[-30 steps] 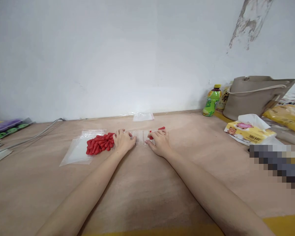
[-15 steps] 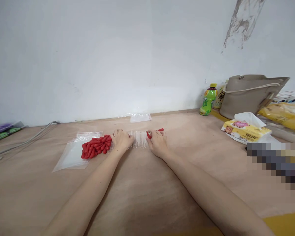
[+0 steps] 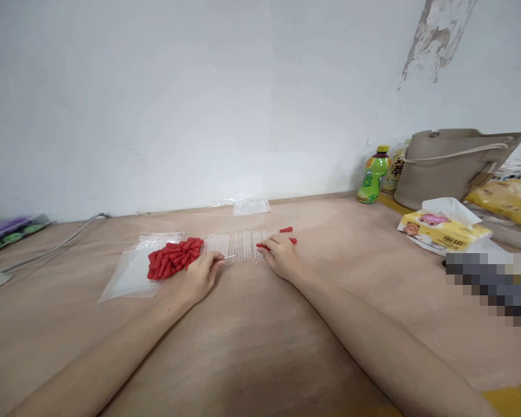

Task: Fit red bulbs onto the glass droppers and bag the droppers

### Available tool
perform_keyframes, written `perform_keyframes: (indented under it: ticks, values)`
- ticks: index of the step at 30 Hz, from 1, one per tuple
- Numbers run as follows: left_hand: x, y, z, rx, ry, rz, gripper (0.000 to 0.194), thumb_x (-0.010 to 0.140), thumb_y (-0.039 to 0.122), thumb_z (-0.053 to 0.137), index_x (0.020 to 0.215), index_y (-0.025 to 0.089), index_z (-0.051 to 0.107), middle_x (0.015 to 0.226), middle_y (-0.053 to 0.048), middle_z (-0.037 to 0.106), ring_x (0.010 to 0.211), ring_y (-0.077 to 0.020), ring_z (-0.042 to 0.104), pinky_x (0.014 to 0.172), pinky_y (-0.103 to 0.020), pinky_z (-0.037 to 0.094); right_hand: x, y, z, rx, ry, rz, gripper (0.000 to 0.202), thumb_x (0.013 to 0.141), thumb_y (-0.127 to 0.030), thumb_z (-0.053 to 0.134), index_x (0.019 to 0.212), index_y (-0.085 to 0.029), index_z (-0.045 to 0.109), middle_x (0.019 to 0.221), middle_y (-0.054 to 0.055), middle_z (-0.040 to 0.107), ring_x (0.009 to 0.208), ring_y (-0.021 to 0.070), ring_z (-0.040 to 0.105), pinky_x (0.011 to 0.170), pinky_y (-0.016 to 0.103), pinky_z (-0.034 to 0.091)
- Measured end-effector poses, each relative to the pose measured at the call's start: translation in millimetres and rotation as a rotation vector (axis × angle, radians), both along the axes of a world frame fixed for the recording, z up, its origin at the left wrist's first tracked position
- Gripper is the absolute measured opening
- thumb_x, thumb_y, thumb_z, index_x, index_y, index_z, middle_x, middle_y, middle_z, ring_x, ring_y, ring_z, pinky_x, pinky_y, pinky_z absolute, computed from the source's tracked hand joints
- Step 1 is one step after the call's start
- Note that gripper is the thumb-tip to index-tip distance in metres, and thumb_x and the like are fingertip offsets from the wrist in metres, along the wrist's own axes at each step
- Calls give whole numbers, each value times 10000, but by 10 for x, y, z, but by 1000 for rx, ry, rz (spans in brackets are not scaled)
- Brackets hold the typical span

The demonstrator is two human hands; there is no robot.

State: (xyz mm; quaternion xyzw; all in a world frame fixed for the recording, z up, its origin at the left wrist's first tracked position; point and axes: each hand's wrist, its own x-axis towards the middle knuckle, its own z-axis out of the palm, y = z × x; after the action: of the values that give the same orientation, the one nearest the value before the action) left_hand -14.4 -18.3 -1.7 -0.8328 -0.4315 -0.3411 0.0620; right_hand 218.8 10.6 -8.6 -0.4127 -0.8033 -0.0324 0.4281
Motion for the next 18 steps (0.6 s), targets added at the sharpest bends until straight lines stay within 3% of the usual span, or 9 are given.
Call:
perform_keyframes:
  ticks: [5, 10, 18]
  values:
    - [-20, 4, 2, -30, 13, -93, 336, 839, 77, 331, 1126, 180, 473, 968, -69, 598, 878, -164, 577, 747, -279, 472, -51, -70, -26, -66, 45, 93, 224, 864, -268, 418, 975, -178, 591, 830, 58, 603, 736, 150, 554, 660, 271, 441]
    - [20, -10, 33, -85, 48, -164, 353, 826, 61, 332, 1096, 184, 522, 946, -74, 588, 864, -171, 563, 744, -292, 471, -101, -141, 11, -37, -32, 198, 229, 866, -258, 419, 1001, -180, 585, 855, 62, 600, 736, 146, 553, 666, 275, 444]
    - [-3, 12, 16, -113, 64, -196, 357, 848, 94, 340, 1131, 197, 533, 948, -72, 588, 859, -168, 558, 737, -298, 478, -128, -156, 37, -27, -100, 244, 235, 874, -254, 412, 1015, -194, 589, 843, 55, 606, 748, 148, 555, 679, 287, 427]
